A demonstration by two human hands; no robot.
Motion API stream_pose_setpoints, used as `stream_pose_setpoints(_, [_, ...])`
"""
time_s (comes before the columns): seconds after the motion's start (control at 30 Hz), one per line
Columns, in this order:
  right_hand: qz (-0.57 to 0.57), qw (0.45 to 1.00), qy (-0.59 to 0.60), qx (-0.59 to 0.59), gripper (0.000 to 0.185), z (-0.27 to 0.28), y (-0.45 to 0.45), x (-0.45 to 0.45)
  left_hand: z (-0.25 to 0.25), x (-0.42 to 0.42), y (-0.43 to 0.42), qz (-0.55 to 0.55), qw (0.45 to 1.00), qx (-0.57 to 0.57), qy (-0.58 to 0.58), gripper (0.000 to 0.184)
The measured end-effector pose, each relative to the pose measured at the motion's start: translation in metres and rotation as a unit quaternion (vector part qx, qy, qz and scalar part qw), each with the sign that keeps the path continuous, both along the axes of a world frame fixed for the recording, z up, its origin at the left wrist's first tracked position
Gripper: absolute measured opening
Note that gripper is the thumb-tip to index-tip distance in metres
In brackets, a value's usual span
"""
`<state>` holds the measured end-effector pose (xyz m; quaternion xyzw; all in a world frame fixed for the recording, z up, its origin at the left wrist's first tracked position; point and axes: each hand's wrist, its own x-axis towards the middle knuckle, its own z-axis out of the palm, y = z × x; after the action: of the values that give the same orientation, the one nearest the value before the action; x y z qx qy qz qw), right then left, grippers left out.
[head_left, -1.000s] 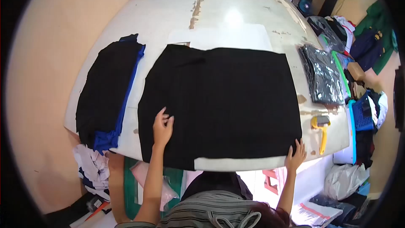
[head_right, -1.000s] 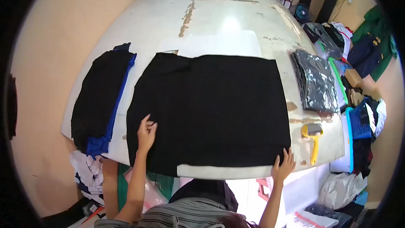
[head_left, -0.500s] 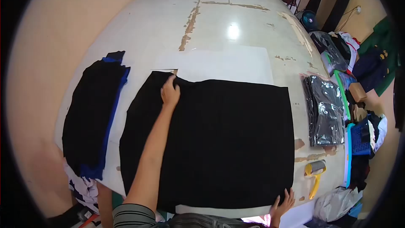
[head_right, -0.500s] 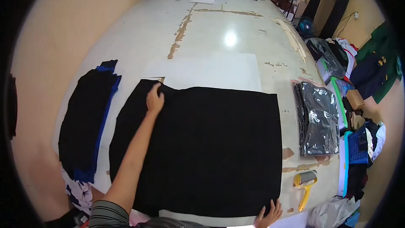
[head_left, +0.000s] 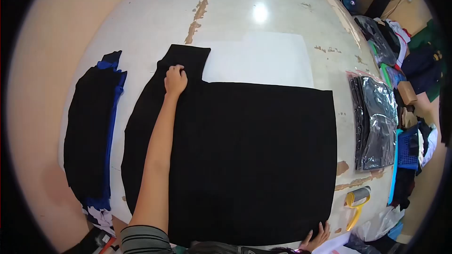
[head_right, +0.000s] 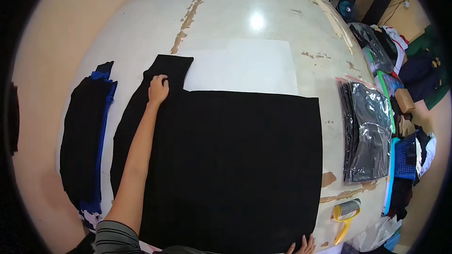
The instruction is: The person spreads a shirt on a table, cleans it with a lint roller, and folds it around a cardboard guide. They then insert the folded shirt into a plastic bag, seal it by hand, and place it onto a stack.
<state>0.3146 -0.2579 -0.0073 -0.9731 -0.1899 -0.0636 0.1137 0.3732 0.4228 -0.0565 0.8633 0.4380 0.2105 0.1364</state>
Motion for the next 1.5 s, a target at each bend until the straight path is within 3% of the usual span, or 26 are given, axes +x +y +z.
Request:
stream_pose_setpoints(0.13, [-0.013,1.000,-0.004,0.000,0.039,-0.002,0.002,-0.001,0.001,0.003,-0.018,0.055,0.991,0.013,0.124,0.060])
stream_pose_setpoints(0.17, [-0.014,1.000,-0.004,-0.005,0.039,-0.003,0.001,-0.001,0.007,0.007,-0.016,0.063,0.984,-0.050,0.161,0.076])
stream_pose_setpoints(0.4, [-0.015,1.000,-0.003,0.003,0.039,-0.002,0.003,0.000,0.019,0.028,-0.019,0.104,0.974,-0.078,0.186,0.077])
stream_pose_setpoints(0.5, [-0.018,1.000,0.002,0.000,0.039,-0.004,-0.001,-0.001,0.027,0.019,-0.055,0.044,0.995,0.021,0.092,0.068])
stream_pose_setpoints(0.63, [-0.054,0.997,0.038,0.038,0.040,-0.013,-0.008,-0.008,0.041,-0.049,-0.142,-0.011,0.995,0.063,0.080,0.064])
stream_pose_setpoints(0.7, [-0.070,0.996,0.049,0.035,0.040,-0.015,-0.010,-0.009,0.049,-0.106,-0.187,-0.020,0.992,0.028,0.121,0.063])
stream_pose_setpoints(0.83, [-0.074,0.996,0.044,0.036,0.041,-0.013,-0.010,-0.012,0.055,-0.234,-0.247,0.128,0.977,-0.028,0.167,0.058])
stream_pose_setpoints(1.0, [-0.075,0.995,0.006,0.063,0.040,-0.023,-0.019,-0.014,0.038,-0.342,-0.285,0.293,0.912,-0.095,0.271,0.054])
stream_pose_setpoints(1.33, [-0.053,0.991,-0.039,0.115,0.039,-0.034,-0.028,-0.022,0.009,-0.371,-0.286,0.259,0.943,-0.033,0.206,0.057])
stream_pose_setpoints(1.4, [-0.044,0.980,-0.085,0.173,0.038,-0.033,-0.028,-0.026,0.009,-0.373,-0.286,0.250,0.946,-0.021,0.206,0.057])
stream_pose_setpoints(1.5, [-0.027,0.980,-0.124,0.155,0.038,-0.028,-0.030,-0.041,0.004,-0.378,-0.283,0.245,0.944,-0.036,0.217,0.058])
